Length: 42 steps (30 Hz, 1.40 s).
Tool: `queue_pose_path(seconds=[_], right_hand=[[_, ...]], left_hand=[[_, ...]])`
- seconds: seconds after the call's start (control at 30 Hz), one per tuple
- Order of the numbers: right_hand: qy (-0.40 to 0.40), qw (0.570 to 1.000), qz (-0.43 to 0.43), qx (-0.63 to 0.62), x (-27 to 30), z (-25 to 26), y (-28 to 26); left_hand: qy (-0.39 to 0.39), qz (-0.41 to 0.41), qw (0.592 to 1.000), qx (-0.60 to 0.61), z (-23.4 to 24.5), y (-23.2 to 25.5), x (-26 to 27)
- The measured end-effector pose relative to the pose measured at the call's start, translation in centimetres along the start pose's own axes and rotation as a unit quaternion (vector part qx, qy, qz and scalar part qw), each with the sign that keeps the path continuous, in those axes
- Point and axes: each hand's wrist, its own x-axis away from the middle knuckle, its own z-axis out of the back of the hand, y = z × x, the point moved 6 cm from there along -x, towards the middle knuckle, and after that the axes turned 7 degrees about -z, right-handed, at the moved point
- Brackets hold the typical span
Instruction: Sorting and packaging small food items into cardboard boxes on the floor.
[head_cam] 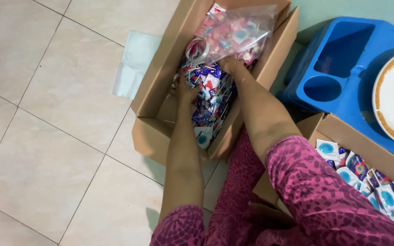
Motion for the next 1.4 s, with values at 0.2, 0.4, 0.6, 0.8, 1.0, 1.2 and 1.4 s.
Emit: queue_pose_path(seconds=[0.2,0.4,0.6,0.8,1.0,1.2,1.4], right_hand=[[-0.031,0.984,-0.121,-0.126,-2.8,-2.2,2.8],[-0.037,0.97,-0.108,-0.214,0.4,-2.0,1.6],[-0.063,0.881,-0.15,-0.445,-7.4,-8.5,4.7],[-0.162,0.835,-0.145,-0.505,14.5,7.6,-6.5],[-0.126,0.964,0.081,-0.219,12.3,6.8,-6.0],[-0.153,0.742,-0.155,-0.634,6.9,-0.8,-3.3],[-0.158,0.735,-0.328,-0.572,18.4,8.8,-10.9]], left_hand=[[0.002,-0.065,0.995,0.078,-2.4,-2.6,-5.0],[-0.056,0.01,0.95,0.306,1.0,4.8,2.2],[-0.088,0.078,0.881,0.458,-2.4,3.3,-0.5],[-0.134,0.05,0.837,0.529,-1.5,9.1,3.3],[-0.139,0.116,0.879,0.441,-3.3,5.6,1.6],[-0.095,0.093,0.881,0.455,-2.6,6.9,3.3],[-0.052,0.022,0.88,0.472,3.4,10.8,8.6]])
